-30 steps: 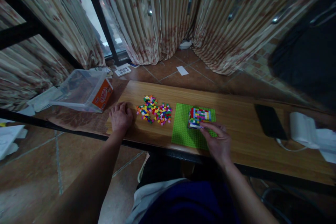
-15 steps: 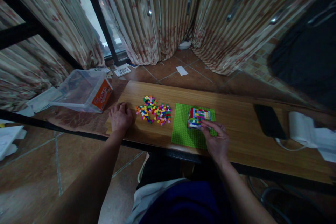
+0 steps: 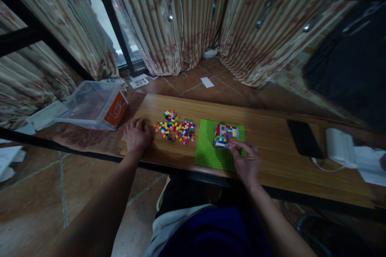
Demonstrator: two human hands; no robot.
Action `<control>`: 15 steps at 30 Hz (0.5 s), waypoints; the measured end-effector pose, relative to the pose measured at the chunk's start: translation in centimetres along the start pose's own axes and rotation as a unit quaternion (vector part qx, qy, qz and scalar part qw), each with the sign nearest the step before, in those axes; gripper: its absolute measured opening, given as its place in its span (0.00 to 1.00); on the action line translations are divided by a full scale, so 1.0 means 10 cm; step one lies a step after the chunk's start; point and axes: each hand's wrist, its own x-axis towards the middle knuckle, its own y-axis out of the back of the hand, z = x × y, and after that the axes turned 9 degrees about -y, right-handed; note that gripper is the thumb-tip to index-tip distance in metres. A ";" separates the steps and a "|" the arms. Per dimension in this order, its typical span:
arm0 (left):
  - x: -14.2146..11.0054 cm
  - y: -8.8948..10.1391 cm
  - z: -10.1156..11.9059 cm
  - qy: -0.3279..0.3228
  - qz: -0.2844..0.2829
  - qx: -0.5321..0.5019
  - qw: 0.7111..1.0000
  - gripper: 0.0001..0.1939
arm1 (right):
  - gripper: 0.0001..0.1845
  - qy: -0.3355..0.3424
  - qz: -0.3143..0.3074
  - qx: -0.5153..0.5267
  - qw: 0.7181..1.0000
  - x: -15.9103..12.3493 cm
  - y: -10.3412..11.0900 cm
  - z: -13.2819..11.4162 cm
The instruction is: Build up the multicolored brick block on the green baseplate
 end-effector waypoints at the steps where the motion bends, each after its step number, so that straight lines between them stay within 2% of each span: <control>1: 0.00 0.00 0.00 -0.001 -0.001 -0.001 1.000 0.22 | 0.09 -0.002 -0.002 -0.001 1.000 0.00 0.00 0.00; 5: 0.00 0.02 0.01 -0.006 0.004 0.005 1.000 0.22 | 0.09 -0.006 0.005 0.011 1.000 0.01 0.04 -0.03; 9: 0.00 0.00 0.01 -0.006 0.007 0.008 1.000 0.21 | 0.08 -0.015 0.075 0.051 0.996 -0.01 0.16 -0.06; 11: 0.00 -0.01 0.01 -0.007 0.011 0.009 1.000 0.21 | 0.08 -0.029 0.085 0.061 0.994 -0.04 0.21 -0.11; 13: 0.00 -0.01 0.00 -0.008 0.013 0.013 1.000 0.21 | 0.08 -0.040 0.061 0.069 0.995 -0.10 0.22 -0.19; 15: 0.00 -0.02 0.00 -0.007 0.013 0.018 1.000 0.22 | 0.08 -0.032 0.006 0.067 0.997 -0.19 0.17 -0.30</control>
